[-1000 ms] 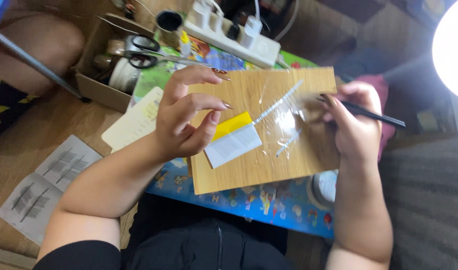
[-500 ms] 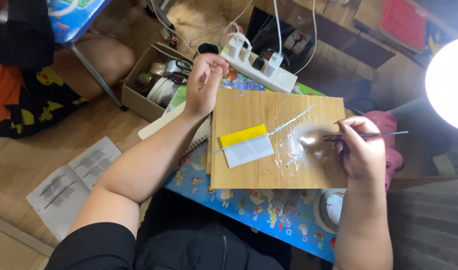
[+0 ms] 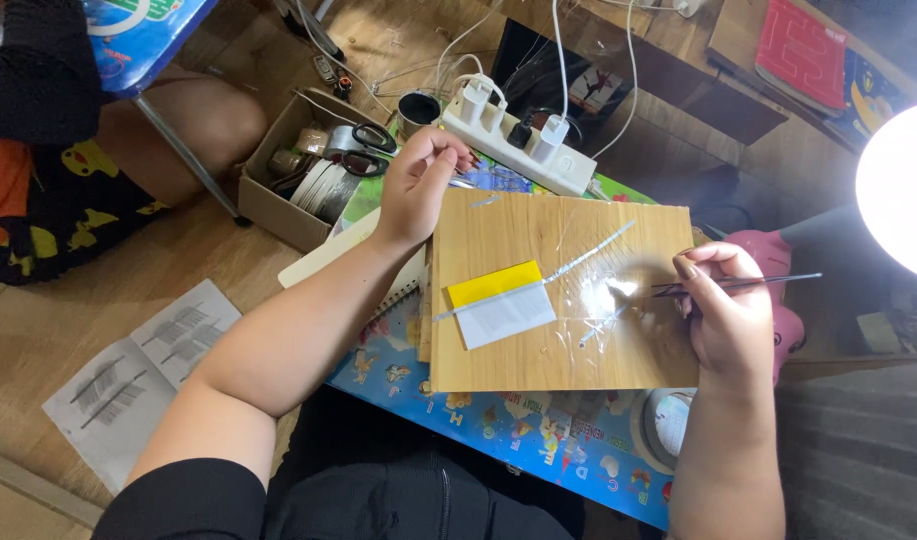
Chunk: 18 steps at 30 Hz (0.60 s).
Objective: The person is meticulously crafting eyelashes by using tweezers to pick up individual fibers and arrange them onto an adhesive strip on a wooden board.
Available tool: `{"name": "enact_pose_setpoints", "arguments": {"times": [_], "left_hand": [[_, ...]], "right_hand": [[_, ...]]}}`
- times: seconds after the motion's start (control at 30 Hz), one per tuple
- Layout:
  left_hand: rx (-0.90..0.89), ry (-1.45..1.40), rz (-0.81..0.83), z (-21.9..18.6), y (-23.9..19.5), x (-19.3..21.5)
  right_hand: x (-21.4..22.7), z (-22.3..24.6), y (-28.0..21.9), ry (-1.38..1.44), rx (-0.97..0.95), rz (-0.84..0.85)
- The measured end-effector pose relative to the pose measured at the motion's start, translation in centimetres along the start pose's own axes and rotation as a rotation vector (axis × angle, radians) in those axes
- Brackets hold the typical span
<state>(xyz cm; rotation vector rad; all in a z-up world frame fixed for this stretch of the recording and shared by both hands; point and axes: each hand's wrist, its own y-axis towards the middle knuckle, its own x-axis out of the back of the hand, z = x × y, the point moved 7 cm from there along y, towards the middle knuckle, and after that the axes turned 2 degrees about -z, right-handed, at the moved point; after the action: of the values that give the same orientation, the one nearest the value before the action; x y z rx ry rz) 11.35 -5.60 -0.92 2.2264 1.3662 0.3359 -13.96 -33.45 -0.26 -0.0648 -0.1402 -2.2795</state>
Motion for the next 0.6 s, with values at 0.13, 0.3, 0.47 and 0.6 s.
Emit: {"name": "enact_pose_setpoints", "arguments": {"times": [0.13, 0.3, 0.47, 0.6], "left_hand": [[-0.019, -0.016, -0.002, -0.22, 0.03, -0.05], [0.04, -0.044, 0.003, 0.32, -0.08, -0.07], [0.062, -0.055, 0.001, 0.25, -0.12, -0.09], [0.075, -0.066, 0.001, 0.33, -0.15, -0.18]], "right_hand": [[0.26, -0.36, 0.1, 0.012, -0.003, 0.005], [0.17, -0.06, -0.28, -0.01, -0.021, -0.021], [0.34, -0.33, -0.22, -0.017, -0.013, -0.027], [0.42, -0.35, -0.22, -0.021, 0.018, -0.024]]}}
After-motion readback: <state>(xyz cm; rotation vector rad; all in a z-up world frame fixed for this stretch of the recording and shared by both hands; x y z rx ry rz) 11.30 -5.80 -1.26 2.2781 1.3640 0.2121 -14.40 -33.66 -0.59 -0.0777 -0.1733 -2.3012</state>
